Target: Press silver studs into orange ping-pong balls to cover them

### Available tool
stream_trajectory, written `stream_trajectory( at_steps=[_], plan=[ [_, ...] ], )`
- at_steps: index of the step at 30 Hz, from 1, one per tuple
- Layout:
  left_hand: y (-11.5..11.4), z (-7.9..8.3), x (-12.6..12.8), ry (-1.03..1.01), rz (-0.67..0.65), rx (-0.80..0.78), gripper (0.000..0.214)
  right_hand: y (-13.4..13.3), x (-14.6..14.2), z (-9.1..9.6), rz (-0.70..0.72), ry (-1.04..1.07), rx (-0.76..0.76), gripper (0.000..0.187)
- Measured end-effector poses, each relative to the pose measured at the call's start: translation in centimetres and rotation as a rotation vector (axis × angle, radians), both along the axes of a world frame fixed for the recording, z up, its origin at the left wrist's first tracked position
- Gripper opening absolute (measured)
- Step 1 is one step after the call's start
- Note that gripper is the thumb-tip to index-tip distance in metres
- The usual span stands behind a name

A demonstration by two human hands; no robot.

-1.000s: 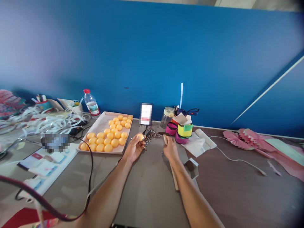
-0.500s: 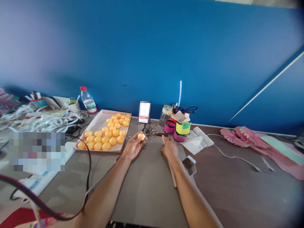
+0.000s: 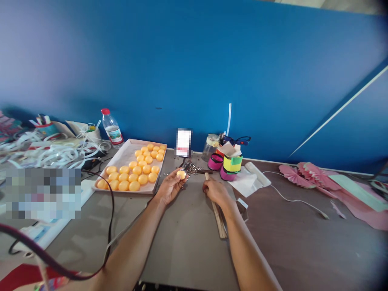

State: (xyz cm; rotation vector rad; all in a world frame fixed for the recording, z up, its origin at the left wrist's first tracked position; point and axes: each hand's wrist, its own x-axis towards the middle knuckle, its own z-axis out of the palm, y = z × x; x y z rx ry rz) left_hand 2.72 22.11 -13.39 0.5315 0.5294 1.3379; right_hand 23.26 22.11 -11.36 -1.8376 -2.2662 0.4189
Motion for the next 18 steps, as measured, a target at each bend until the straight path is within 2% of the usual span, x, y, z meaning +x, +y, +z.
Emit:
stream_trajectory(
  at_steps=[2, 5, 7, 13, 18],
  plan=[
    [0.0, 0.1, 0.0, 0.007, -0.001, -0.005, 0.045, 0.1, -0.3, -0.1, 0.006, 0.065, 0.058, 0.018],
    [-0.2, 0.3, 0.0, 0.041, -0.020, -0.016, 0.043, 0.4, -0.9, -0.6, -0.004, 0.286, 0.207, 0.018],
    [-0.4, 0.4, 0.1, 0.064, -0.031, -0.026, 0.042, 0.5, -1.6, -1.2, -0.015, 0.430, 0.250, 0.019],
    [-0.5, 0.3, 0.4, 0.107, -0.049, -0.030, 0.042, 0.9, -3.2, -2.6, -0.010, 0.668, 0.218, 0.024],
    [-0.6, 0.3, 0.5, 0.154, -0.058, -0.030, 0.043, 1.3, -3.0, -2.5, -0.013, 0.793, 0.137, 0.016]
  ],
)
